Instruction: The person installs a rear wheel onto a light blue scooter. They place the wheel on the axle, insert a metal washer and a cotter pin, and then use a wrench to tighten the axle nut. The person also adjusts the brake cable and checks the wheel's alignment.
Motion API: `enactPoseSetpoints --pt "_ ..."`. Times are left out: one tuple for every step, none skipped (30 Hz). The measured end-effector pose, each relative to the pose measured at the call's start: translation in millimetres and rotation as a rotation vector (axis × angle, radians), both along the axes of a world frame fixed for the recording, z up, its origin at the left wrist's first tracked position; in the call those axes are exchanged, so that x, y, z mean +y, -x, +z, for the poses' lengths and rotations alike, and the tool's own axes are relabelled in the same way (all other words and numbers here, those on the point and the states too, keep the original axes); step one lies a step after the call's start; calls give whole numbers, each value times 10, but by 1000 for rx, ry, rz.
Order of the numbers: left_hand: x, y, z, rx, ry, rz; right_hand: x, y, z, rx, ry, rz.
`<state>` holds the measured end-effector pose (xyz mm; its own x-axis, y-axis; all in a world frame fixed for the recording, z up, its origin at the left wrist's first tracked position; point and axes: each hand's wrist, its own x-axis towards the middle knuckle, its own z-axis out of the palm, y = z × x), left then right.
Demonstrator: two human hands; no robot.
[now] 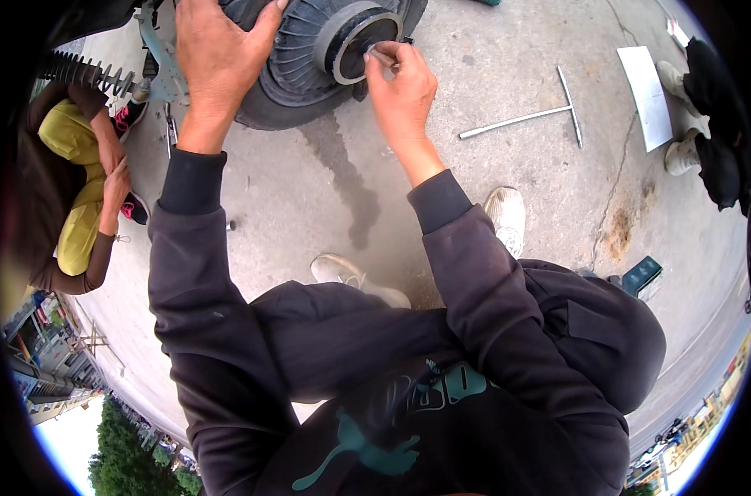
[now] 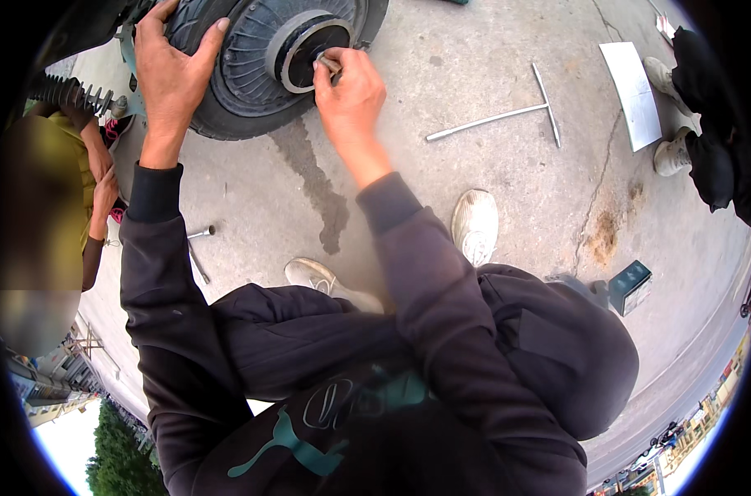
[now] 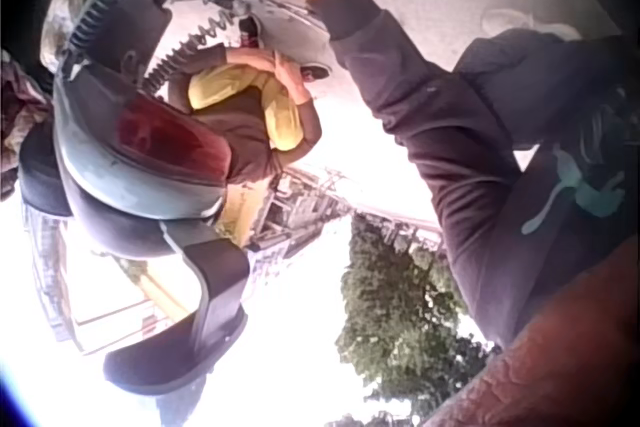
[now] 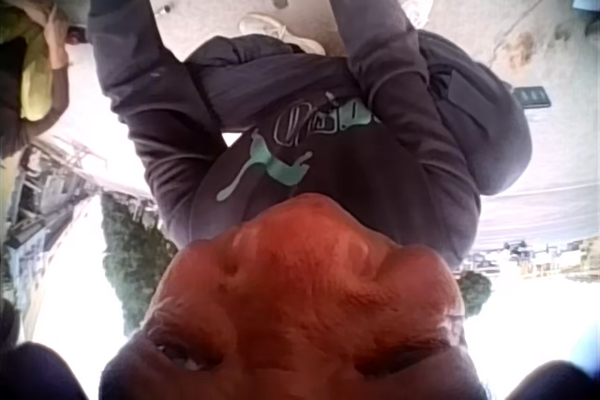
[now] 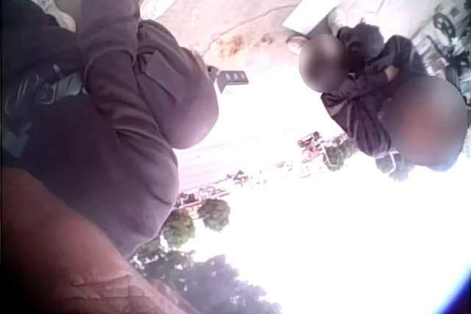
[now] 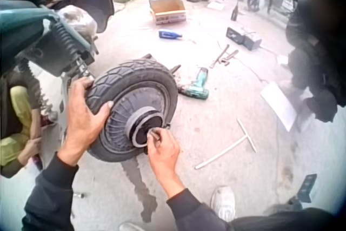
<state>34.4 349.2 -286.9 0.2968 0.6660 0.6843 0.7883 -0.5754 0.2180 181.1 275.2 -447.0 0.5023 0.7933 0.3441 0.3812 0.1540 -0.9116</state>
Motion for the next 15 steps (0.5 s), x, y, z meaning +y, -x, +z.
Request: enactPoseSetpoints --pt "-6 -11 5 2 -2 -1 14 10 10 -11 3 -18" --pt "-8 -28 23 3 15 6 29 13 18 -22 6 -35" --pt "-37 -30 43 5 37 19 6 0 17 17 -26 -37" --pt "-62 -21 58 7 61 31 -23 -52 11 56 -57 -39" --pt "-47 5 42 6 42 25 -56 -114 -11 95 -87 -41" --pt "-28 38 12 5 29 21 -172 -207 -158 187 86 -80" --pt "0 47 6 3 4 12 -285 -321 -431 276 247 -123" --pt "12 27 32 3 15 23 -361 -361 -658 366 403 -168" --pt "7 5 44 4 36 34 -502 -319 -788 147 385 -34" --pt "0 -2 44 5 55 41 -685 -270 -870 -72 360 98" --pt "5 9 25 5 43 38 -841 -227 -951 -289 331 231" --pt "27 25 6 6 29 38 -936 -177 -1023 -373 372 281" --pt "29 33 -11 6 16 36 -1026 -127 -1082 -460 415 330" --pt "12 38 -13 14 23 39 -1099 -82 -1143 -546 456 379" --pt "14 33 6 20 27 38 -1131 -57 -1189 -593 461 380"
